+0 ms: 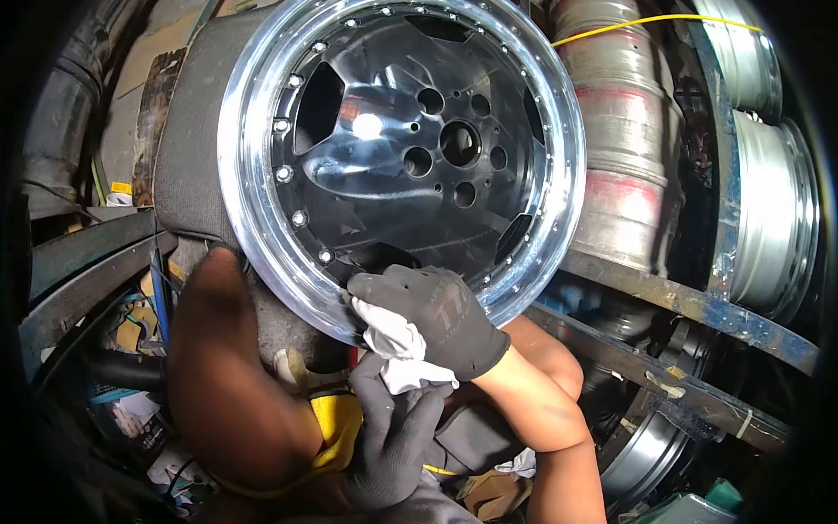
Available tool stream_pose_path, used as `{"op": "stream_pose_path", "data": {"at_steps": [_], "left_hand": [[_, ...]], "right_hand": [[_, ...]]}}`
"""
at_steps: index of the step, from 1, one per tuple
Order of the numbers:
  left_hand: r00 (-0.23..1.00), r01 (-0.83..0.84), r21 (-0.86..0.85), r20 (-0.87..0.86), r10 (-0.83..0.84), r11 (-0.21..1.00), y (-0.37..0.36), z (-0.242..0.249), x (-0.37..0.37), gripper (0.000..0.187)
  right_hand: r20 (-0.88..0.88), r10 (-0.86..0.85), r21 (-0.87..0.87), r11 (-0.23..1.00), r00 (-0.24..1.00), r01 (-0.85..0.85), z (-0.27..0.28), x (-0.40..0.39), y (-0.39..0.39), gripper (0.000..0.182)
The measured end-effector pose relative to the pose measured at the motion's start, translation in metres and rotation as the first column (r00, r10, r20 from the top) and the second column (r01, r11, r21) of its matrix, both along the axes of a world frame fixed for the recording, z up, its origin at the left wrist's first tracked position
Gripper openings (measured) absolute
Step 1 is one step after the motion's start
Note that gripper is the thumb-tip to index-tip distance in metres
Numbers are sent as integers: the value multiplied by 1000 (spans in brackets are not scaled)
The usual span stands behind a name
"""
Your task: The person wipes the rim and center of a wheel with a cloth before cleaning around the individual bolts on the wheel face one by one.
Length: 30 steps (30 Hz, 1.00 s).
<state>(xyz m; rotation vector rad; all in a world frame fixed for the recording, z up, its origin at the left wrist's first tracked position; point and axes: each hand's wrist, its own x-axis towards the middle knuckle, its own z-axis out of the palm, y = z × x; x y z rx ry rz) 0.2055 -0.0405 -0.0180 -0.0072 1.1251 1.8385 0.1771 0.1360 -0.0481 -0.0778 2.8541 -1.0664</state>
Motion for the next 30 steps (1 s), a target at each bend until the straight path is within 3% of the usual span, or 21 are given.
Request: {"op": "stream_pose_path", "data": {"at_steps": [3, 5, 8, 14, 15, 17, 19, 22, 26, 27, 28, 30], "left_hand": [[1000, -20, -6, 12, 20, 1000, -2, -2, -4, 49], [1000, -20, -14, 4, 20, 1000, -2, -4, -7, 51], [999, -6, -13, -31, 6, 1000, 0, -2, -6, 53], [983, 45, -57, -175, -54, 997, -3, 5, -7, 58], [974, 60, -77, -212, -75, 995, -5, 6, -10, 59], [938, 86, -142, -323, -128, 986, -7, 6, -15, 61], [964, 18, -78, -263, -37, 997, -4, 3, -11, 59], [992, -39, -6, -119, 38, 999, -2, 2, -4, 58], [998, -43, 12, -43, 43, 999, -1, 0, -3, 59], [998, -45, 15, -33, 45, 999, -1, 0, -4, 59], [998, -47, 20, -28, 48, 999, -1, 1, -3, 59], [998, -42, 27, -39, 43, 999, 0, 2, -6, 59]], "right_hand": [[-14, -54, -60, 997, 998, 53, 1, 5, -3, 47], [-5, -97, -207, 974, 995, 94, -11, 20, 3, 51], [101, -63, -40, 997, 993, 68, -1, 21, 5, 54], [36, -134, -87, 987, 990, 137, -1, 16, -2, 54], [101, -214, -201, 952, 972, 231, -4, 22, -8, 50], [64, -155, -155, 974, 986, 163, -5, 17, -8, 46], [11, -26, -69, 997, 1000, 27, 2, 6, 1, 35], [6, -75, 119, 990, 997, 74, 1, 6, -9, 30], [80, -62, 149, 988, 995, 50, 4, 3, -9, 28], [65, 147, 238, 958, 987, -158, 7, -5, 1, 25], [-10, 100, 110, 989, 995, -98, 6, -6, 4, 23], [-10, -45, 137, 989, 999, 46, 3, -2, -7, 25]]}}
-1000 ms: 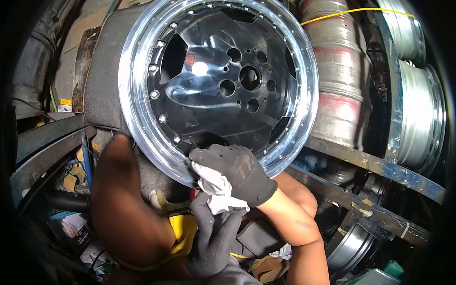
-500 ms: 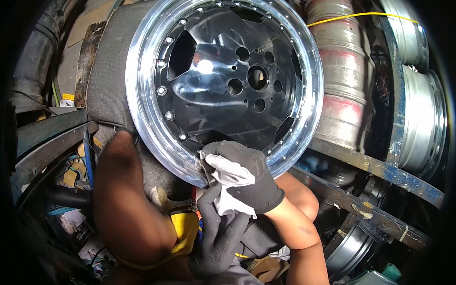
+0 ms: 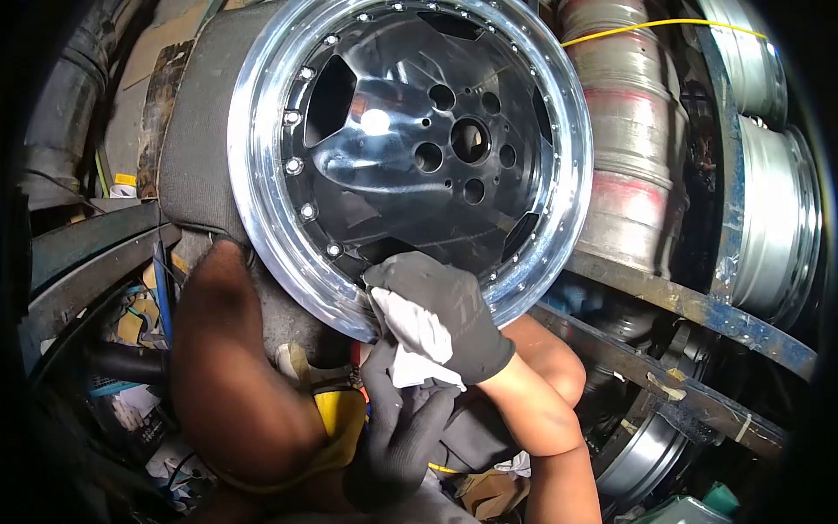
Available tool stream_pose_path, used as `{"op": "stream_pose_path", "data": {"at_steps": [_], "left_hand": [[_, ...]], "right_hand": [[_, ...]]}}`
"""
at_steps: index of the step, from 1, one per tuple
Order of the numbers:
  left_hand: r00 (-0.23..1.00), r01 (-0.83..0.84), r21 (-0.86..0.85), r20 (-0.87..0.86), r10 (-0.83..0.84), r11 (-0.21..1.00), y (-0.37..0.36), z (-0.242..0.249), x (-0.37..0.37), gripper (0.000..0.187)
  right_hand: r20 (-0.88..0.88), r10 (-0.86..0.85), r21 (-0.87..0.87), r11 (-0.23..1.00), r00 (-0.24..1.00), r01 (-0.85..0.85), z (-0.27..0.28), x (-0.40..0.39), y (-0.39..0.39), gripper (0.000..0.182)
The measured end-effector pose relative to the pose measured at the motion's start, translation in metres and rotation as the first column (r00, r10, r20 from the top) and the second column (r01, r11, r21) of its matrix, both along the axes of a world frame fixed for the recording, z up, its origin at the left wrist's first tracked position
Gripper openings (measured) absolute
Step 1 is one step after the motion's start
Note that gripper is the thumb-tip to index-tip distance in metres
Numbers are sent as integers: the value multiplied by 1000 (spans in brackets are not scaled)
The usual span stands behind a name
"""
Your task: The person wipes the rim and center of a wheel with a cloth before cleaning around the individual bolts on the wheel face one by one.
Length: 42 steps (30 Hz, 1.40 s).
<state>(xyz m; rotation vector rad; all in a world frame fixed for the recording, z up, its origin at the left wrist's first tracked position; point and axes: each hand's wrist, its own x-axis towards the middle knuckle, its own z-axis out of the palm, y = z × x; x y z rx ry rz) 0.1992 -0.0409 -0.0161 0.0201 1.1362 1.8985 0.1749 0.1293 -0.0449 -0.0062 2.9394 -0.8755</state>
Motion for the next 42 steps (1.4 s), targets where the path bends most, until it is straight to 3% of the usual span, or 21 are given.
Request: {"op": "stream_pose_path", "data": {"at_steps": [3, 4, 6, 7, 8, 10, 12, 14, 15, 18, 19, 20, 22, 23, 26, 27, 30, 31, 34, 38, 42], "left_hand": [[1000, 4, 6, -15, -4, 1000, -3, -1, -6, 59], [1000, 6, 10, -23, -6, 1000, -3, -1, -10, 59], [999, -4, 42, -33, 6, 999, -5, -2, -26, 59], [1000, -30, 85, 8, 29, 996, -5, -5, -40, 59], [978, -74, 156, 205, 41, 985, -5, -9, -62, 56], [818, -206, 256, 575, 22, 945, -6, -17, -97, 52], [931, -158, 82, 344, 121, 984, 5, -7, -52, 53], [981, -130, -103, 132, 143, 986, 16, 14, -4, 67], [908, -146, -52, 389, 155, 988, 16, 21, -8, 77], [986, -84, -152, -154, 60, 985, 16, 6, 3, 62], [944, -82, -192, -331, 15, 978, 16, 1, 7, 57], [937, -73, -165, -348, 11, 984, 15, -1, 8, 58], [986, -64, -70, -158, 52, 996, 11, -3, 7, 59], [994, -72, -55, -86, 68, 996, 11, -3, 7, 59], [994, -98, -12, 54, 98, 995, 11, -3, 7, 61], [991, -104, -2, 80, 103, 995, 12, -3, 7, 62], [985, -118, 5, 131, 116, 993, 13, -2, 6, 63], [984, -123, 12, 135, 120, 992, 13, -2, 8, 64], [982, -123, 20, 145, 119, 992, 12, -2, 7, 66], [980, -127, 36, 162, 119, 991, 8, 0, 8, 68], [979, -134, 47, 162, 125, 990, 9, 1, 10, 71]], "right_hand": [[-58, 93, 60, 994, 994, -89, -8, 5, 3, 27], [66, 94, -28, 995, 993, -93, -5, 4, 6, 25], [66, 71, -4, 997, 995, -71, -7, 5, 8, 26], [-30, 34, -30, 999, 999, -34, -7, 4, 5, 27], [-122, -3, -64, 998, 993, -5, -8, 4, 0, 29], [-42, -16, -137, 990, 999, 10, -7, 5, 1, 29], [71, -61, -241, 967, 996, 77, -5, 6, 7, 27], [-143, -27, -131, 991, 989, 8, -11, 5, 2, 31], [-149, -34, -168, 986, 988, 9, -13, 7, 3, 32], [-9, -22, -400, 917, 1000, 16, -14, 9, 13, 35], [-39, 23, -234, 972, 999, -32, -14, 15, 14, 39], [-72, -58, -231, 972, 996, 40, -11, 15, 11, 38], [-136, -205, -239, 956, 969, 169, -1, 11, 1, 36], [-16, -315, -298, 907, 949, 296, 2, 15, -5, 33], [-37, -222, -254, 945, 974, 205, -11, 20, 2, 31], [40, -161, -223, 961, 986, 165, -14, 23, 9, 31], [25, -275, -436, 862, 961, 258, -18, 20, 2, 32], [29, -218, -316, 924, 975, 216, -8, 13, 2, 35], [63, -220, -223, 948, 974, 228, -8, 15, 1, 37], [24, -164, -204, 965, 986, 165, -8, 15, 3, 36], [105, -166, -228, 956, 981, 186, -3, 14, 0, 36]]}}
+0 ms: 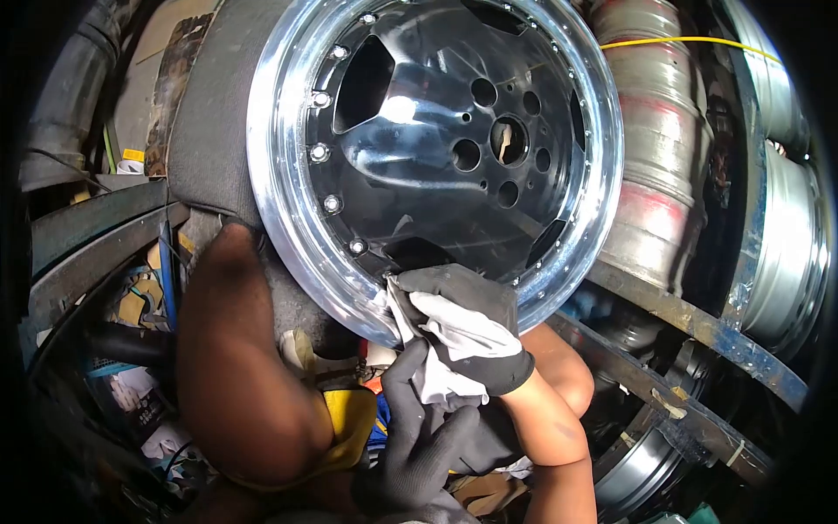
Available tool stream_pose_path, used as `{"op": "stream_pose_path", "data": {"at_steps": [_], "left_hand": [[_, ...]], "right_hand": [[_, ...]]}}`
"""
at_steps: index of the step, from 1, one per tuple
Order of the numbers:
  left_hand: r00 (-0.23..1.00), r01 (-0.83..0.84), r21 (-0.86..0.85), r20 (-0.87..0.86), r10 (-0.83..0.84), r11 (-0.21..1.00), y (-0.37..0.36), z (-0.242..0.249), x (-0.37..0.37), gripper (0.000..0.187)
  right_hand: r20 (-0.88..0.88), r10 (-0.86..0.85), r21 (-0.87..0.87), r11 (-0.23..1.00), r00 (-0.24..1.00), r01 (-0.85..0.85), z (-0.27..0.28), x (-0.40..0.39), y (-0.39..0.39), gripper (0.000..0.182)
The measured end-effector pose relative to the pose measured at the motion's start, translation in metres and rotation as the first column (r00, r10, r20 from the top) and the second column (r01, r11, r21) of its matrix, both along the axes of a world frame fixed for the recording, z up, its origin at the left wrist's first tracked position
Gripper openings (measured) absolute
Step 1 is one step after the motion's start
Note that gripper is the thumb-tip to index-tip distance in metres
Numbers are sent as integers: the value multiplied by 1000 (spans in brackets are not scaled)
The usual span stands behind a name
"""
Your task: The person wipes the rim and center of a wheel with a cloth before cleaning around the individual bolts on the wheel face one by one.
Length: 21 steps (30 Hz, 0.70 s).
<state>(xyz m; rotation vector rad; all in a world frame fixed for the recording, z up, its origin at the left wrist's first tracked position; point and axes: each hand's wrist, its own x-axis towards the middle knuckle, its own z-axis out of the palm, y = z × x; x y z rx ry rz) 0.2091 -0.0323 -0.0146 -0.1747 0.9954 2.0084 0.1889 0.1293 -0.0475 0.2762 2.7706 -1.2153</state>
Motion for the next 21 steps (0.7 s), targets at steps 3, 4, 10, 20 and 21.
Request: {"op": "stream_pose_path", "data": {"at_steps": [3, 4, 10, 20, 21], "left_hand": [[1000, -12, -3, -4, 12, 1000, 0, 1, 1, 72], [1000, -8, -9, -12, 8, 1000, 0, -1, -1, 73], [931, 1, -229, -356, -85, 974, 3, -5, -7, 77], [998, 32, -54, 65, -28, 998, -1, 5, -6, 80], [999, 32, -31, 39, -31, 999, -2, 1, -5, 80]], "right_hand": [[-69, 103, -16, 994, 992, -104, 1, -9, 4, 36], [-113, 163, -8, 986, 980, -165, 1, -11, 6, 36], [-54, 262, 313, 921, 963, -233, 8, -13, -2, 39], [-46, 297, 318, 909, 954, -268, 3, 0, 6, 45], [-86, 240, 214, 952, 967, -217, -1, 0, 4, 44]]}}
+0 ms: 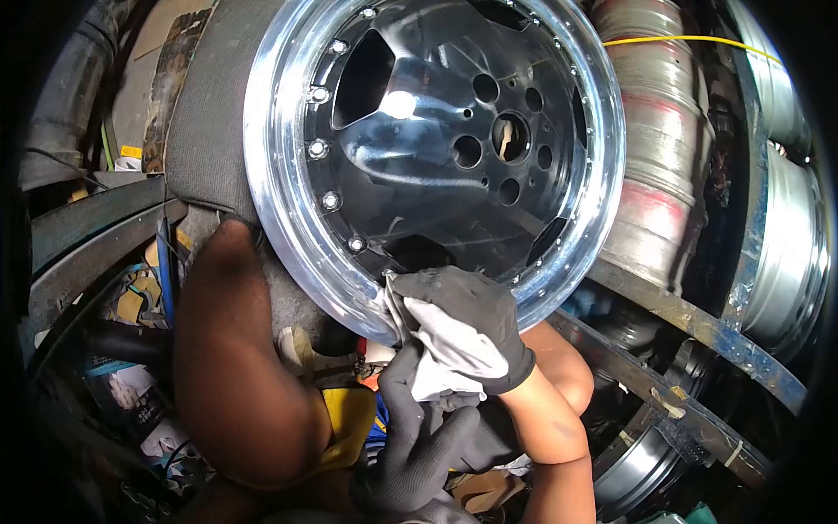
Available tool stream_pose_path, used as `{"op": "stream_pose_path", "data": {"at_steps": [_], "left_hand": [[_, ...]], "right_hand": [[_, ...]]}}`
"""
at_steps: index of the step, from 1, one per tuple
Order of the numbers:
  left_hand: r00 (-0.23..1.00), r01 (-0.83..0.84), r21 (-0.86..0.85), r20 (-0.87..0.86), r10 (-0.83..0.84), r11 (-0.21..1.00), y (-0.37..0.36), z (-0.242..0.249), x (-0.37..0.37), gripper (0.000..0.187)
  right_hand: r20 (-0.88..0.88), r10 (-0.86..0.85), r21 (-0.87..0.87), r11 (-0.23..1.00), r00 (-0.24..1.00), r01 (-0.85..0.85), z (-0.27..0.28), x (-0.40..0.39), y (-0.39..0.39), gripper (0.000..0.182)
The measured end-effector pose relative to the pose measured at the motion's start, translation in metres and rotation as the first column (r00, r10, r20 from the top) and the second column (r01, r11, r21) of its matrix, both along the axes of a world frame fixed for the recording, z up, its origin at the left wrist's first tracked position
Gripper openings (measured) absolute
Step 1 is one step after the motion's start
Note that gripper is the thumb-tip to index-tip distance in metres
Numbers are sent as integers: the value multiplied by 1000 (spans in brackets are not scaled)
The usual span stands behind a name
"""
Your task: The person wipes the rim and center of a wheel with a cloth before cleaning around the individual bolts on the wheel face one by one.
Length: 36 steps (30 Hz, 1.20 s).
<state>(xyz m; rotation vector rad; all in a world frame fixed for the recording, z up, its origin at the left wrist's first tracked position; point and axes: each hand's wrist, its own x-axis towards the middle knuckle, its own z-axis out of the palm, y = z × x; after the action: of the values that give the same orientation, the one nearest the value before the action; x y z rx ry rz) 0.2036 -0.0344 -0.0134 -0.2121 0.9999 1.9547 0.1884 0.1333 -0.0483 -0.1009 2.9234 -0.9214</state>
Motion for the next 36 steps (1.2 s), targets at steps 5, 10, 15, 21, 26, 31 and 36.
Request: {"op": "stream_pose_path", "data": {"at_steps": [5, 10, 15, 21, 26, 31, 36], "left_hand": [[917, -146, -156, -392, 75, 977, 13, -3, 3, 79], [951, -156, -66, -279, 132, 985, 12, 1, 8, 78], [999, -45, 117, 3, 45, 992, 0, -5, 0, 78], [992, -41, 62, -118, 49, 997, 2, -6, 4, 80], [828, -110, -78, -559, 48, 991, 5, -11, 11, 80], [976, -210, 158, 92, 197, 965, 12, -6, 18, 77], [983, -95, 154, 171, 68, 984, 3, 0, 1, 77]], "right_hand": [[-8, 34, 23, 999, 999, -34, 0, -2, 1, 41], [87, 29, -217, 976, 996, -9, -3, -3, 10, 39], [-47, 7, -98, 995, 999, -11, -9, 6, 5, 42], [-27, -43, -78, 996, 999, 41, -9, 7, 5, 40], [-42, -13, -26, 1000, 999, 12, -3, -1, 2, 36], [-18, 41, -69, 997, 999, -42, -5, -1, 8, 37], [-83, 21, -2, 1000, 996, -21, -9, 1, 6, 36]]}}
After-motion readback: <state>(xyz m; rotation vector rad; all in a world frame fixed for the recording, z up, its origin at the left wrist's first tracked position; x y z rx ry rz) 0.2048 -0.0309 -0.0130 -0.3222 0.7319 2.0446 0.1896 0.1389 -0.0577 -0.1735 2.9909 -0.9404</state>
